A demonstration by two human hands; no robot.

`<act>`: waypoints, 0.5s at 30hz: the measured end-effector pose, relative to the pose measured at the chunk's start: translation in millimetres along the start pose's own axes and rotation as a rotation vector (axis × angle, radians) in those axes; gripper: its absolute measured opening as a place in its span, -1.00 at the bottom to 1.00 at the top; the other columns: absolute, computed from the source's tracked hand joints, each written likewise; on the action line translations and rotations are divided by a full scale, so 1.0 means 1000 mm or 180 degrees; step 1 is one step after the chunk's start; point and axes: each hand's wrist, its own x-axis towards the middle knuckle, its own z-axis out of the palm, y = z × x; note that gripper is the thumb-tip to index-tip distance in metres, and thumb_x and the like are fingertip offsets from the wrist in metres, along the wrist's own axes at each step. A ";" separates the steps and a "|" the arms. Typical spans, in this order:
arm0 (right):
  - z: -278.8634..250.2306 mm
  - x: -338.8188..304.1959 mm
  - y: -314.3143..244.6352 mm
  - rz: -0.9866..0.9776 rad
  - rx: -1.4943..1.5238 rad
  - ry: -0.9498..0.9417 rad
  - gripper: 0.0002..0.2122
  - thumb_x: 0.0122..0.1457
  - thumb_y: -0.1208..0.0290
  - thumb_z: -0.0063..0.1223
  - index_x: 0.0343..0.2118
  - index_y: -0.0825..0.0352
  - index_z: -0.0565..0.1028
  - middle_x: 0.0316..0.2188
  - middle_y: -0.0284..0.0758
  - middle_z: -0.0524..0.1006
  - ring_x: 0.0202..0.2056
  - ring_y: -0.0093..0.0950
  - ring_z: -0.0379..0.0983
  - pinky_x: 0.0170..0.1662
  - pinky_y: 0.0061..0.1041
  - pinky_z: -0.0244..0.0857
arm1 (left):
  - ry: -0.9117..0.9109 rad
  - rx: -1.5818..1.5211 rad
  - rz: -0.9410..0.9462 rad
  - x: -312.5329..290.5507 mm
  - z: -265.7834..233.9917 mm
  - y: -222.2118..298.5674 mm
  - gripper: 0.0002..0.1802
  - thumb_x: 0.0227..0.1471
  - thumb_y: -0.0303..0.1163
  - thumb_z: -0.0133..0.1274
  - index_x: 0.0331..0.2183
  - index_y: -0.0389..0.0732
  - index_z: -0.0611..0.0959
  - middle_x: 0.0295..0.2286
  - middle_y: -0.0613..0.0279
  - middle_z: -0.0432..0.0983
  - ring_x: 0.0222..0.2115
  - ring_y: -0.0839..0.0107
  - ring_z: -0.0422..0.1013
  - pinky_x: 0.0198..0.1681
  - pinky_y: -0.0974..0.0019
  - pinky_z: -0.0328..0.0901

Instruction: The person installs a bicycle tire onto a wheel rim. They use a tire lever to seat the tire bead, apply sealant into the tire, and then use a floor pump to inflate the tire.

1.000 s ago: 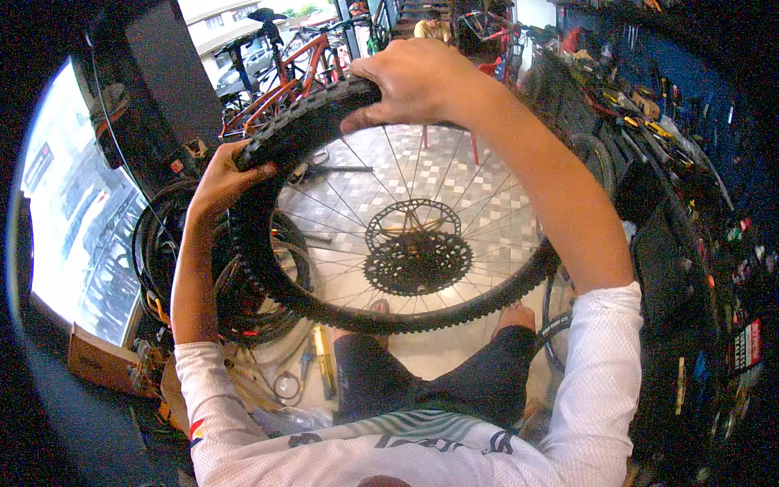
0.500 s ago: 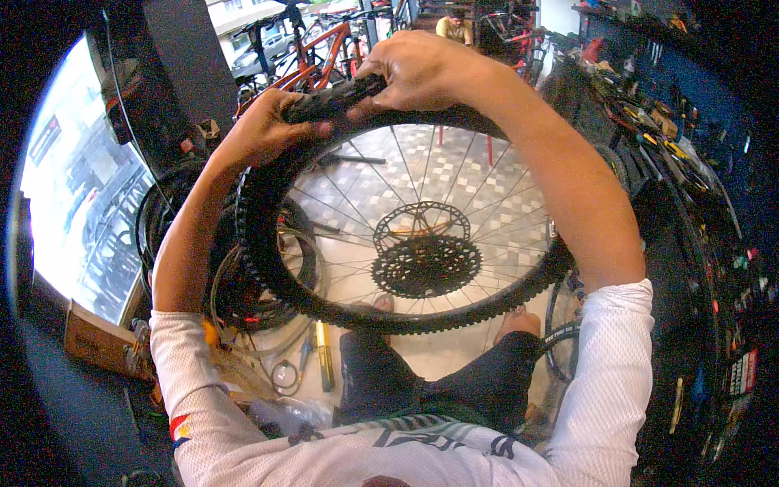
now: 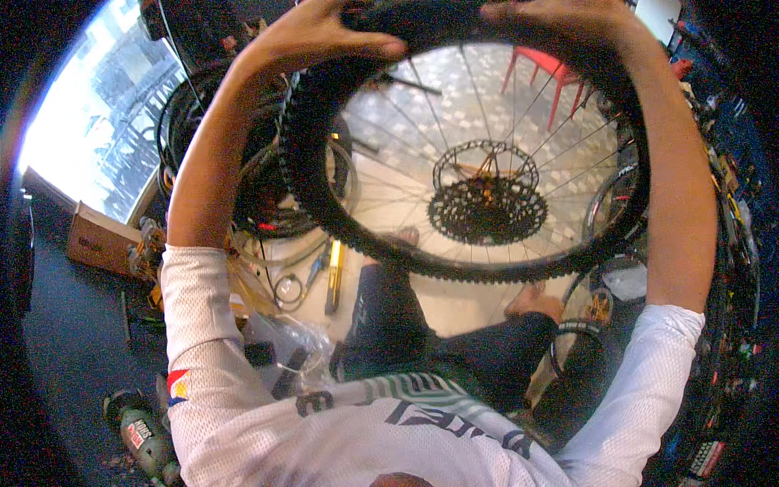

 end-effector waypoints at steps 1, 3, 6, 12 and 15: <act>0.003 0.003 0.000 -0.0045 0.0142 0.0001 -0.69 0.08 0.20 0.38 -0.31 0.39 0.62 -0.52 -0.51 0.55 -0.46 -0.69 0.35 -0.37 -0.57 0.28 | 0.0544 0.1103 0.0544 -0.024 -0.003 -0.058 -0.18 -0.16 0.03 0.41 0.06 -0.22 0.55 -0.12 0.09 0.58 -0.08 0.31 0.47 0.07 0.24 0.32; 0.006 -0.003 0.025 0.0113 0.0323 0.0032 -0.68 0.09 0.20 0.38 -0.34 0.41 0.61 -0.54 -0.55 0.51 -0.46 -0.70 0.32 -0.39 -0.58 0.25 | 0.0223 -0.0129 -0.0173 -0.082 0.014 -0.084 0.24 -0.38 0.12 0.48 0.26 -0.24 0.29 0.14 0.05 0.38 0.17 0.27 0.27 0.26 0.22 0.11; 0.007 -0.007 0.027 0.0325 0.0383 0.0038 -0.68 0.07 0.19 0.39 -0.38 0.40 0.60 -0.58 -0.59 0.43 -0.49 -0.74 0.27 -0.43 -0.62 0.18 | 0.0566 -0.1067 -0.1239 -0.210 0.063 -0.168 0.27 -0.49 -0.06 0.57 0.21 -0.39 0.33 0.11 0.08 0.40 0.15 0.28 0.28 0.27 0.23 0.09; 0.013 -0.010 0.033 0.0662 0.0162 0.0274 -0.60 0.00 0.10 0.44 -0.47 0.40 0.56 -0.61 -0.61 0.41 -0.55 -0.74 0.22 -0.49 -0.60 0.14 | 0.1958 -0.3086 -0.1679 -0.251 0.228 -0.209 -0.50 -0.11 -0.28 0.36 -0.13 -0.32 0.63 -0.31 0.24 0.62 -0.33 0.41 0.52 -0.17 0.33 0.42; 0.006 -0.008 0.032 0.0637 -0.0348 0.0368 -0.59 0.00 0.09 0.44 -0.50 0.40 0.54 -0.63 -0.59 0.40 -0.55 -0.73 0.22 -0.49 -0.60 0.14 | 0.2082 -0.3529 -0.1508 -0.251 0.237 -0.233 -0.51 -0.02 -0.35 0.28 -0.07 -0.37 0.54 -0.32 0.02 0.62 -0.35 0.14 0.59 -0.25 0.08 0.52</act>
